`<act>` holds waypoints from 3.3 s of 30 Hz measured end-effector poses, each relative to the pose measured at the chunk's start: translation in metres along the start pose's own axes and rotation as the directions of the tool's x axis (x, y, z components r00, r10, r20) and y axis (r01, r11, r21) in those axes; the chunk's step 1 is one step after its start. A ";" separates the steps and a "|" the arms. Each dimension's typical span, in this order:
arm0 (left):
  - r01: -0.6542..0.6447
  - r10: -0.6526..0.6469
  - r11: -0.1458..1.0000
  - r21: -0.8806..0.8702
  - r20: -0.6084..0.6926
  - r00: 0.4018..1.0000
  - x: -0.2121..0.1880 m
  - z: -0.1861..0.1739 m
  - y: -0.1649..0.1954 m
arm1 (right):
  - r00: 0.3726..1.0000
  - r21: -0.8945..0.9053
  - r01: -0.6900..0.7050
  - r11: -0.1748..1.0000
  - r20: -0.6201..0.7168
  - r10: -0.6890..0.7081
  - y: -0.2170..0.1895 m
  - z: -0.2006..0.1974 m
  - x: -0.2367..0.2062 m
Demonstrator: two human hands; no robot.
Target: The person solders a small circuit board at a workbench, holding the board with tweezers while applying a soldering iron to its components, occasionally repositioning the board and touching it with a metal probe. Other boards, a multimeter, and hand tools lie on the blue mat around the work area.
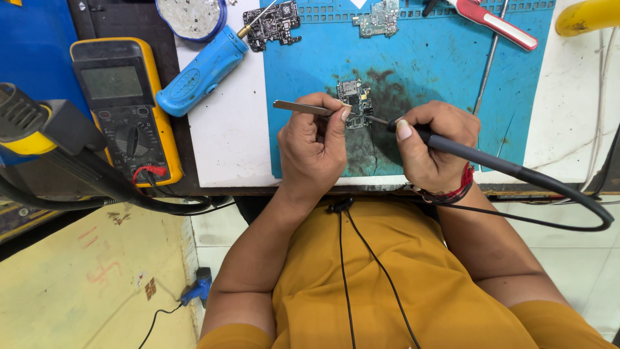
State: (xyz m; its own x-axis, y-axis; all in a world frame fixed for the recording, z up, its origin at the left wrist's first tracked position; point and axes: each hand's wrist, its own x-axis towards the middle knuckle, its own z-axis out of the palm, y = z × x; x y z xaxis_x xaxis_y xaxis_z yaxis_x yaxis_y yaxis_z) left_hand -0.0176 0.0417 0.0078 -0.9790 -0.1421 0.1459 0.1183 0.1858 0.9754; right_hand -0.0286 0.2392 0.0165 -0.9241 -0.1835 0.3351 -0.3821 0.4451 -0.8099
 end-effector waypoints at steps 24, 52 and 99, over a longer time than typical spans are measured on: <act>0.022 -0.022 1.000 -0.012 -0.010 1.000 0.000 0.001 0.000 | 1.000 -0.002 -0.001 1.000 0.010 0.001 -0.002 0.000 0.001; 0.007 -0.008 1.000 -0.018 -0.012 1.000 0.000 0.001 0.000 | 1.000 0.010 0.008 1.000 0.013 -0.009 -0.002 -0.001 0.002; 0.020 -0.020 1.000 -0.007 -0.027 0.999 0.000 0.002 0.000 | 1.000 -0.007 0.017 1.000 0.019 -0.017 -0.002 0.001 0.003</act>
State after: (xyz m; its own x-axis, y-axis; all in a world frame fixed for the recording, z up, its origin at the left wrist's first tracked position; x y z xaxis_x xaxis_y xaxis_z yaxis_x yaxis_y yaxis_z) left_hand -0.0181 0.0432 0.0079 -0.9764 -0.1721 0.1303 0.0997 0.1759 0.9793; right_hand -0.0306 0.2374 0.0184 -0.9172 -0.2079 0.3398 -0.3981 0.4482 -0.8004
